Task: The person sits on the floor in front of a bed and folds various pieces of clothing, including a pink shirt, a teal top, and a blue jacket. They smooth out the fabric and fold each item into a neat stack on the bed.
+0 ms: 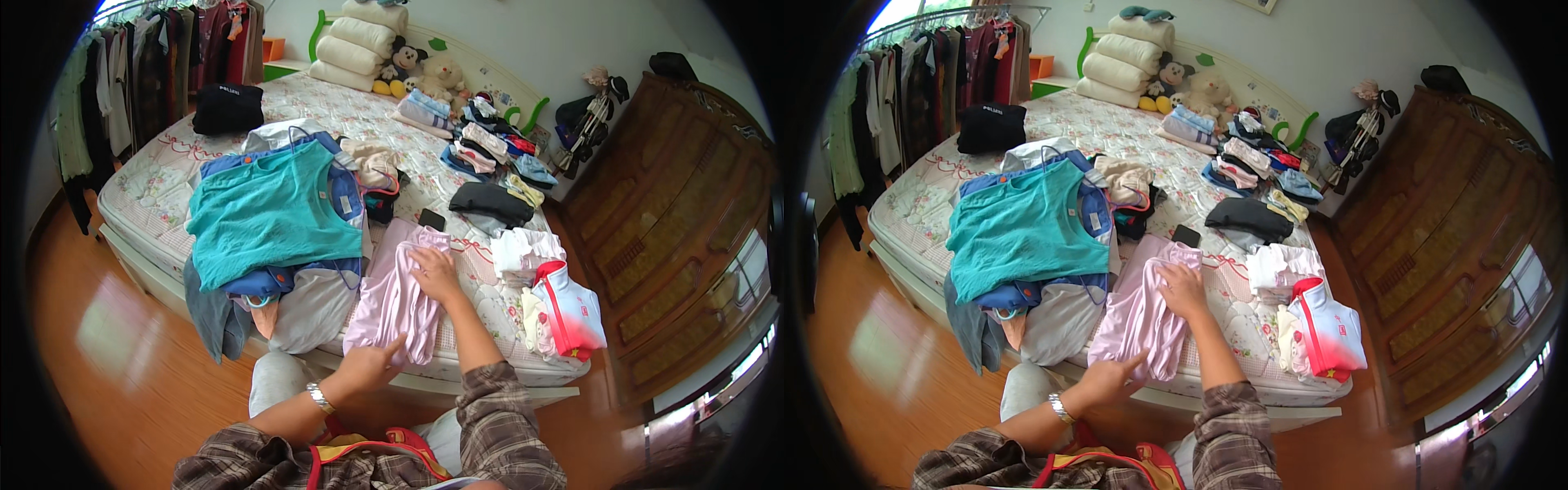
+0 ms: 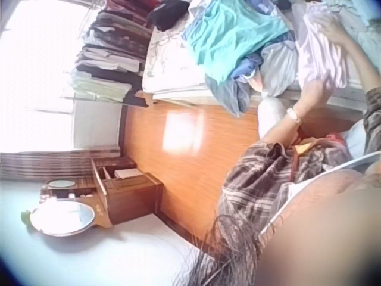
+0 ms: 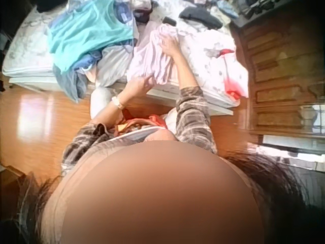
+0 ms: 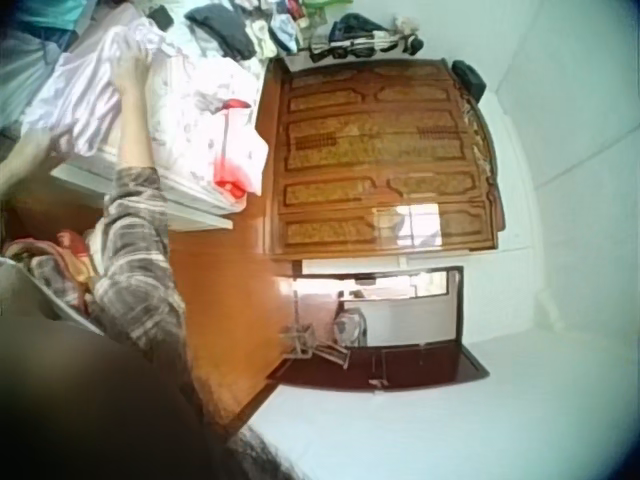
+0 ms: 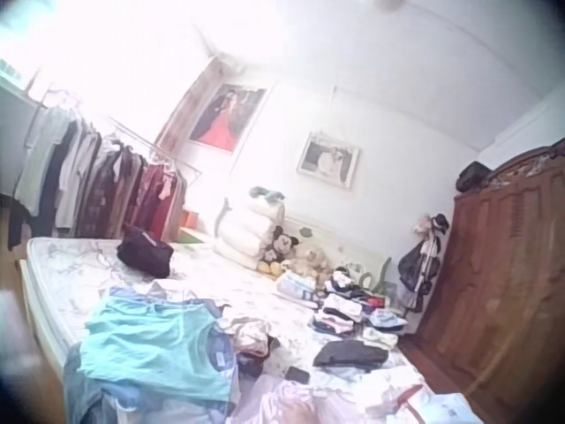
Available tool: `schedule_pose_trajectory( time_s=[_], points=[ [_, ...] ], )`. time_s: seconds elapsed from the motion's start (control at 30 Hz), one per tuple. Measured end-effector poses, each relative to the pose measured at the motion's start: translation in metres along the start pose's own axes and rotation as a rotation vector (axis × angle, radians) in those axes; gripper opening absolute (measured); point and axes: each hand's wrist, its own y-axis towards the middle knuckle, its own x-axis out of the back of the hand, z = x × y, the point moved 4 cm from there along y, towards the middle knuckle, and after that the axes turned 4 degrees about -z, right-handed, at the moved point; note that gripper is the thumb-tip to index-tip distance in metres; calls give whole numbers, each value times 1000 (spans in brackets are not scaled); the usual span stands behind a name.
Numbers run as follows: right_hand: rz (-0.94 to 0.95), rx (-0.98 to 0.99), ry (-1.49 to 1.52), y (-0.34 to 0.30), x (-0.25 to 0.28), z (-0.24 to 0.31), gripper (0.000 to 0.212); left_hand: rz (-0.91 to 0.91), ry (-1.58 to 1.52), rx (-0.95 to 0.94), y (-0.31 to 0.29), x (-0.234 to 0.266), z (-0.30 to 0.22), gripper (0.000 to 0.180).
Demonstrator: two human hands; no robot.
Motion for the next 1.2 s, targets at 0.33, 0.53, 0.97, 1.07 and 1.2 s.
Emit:
schedule_pose_trajectory(
  time_s=[0.33, 0.53, 0.97, 1.07, 1.2],
  points=[
    [201, 251, 40, -136, 87, 58, 70, -106, 308, -48, -35, 55, 47, 61],
    [158, 233, 156, -130, 84, 61, 82, -101, 491, -162, -24, 31, 49, 57],
    [-36, 137, 307, -162, 68, 82, 39, -182, 280, -303, -46, 59, 9, 33],
    [1, 153, 339, -186, 98, 98, 39, -79, 180, -308, -67, 77, -19, 34],
    [40, 136, 443, -206, 118, 114, 40, 32, 102, -309, -85, 89, -41, 37]
  ],
)
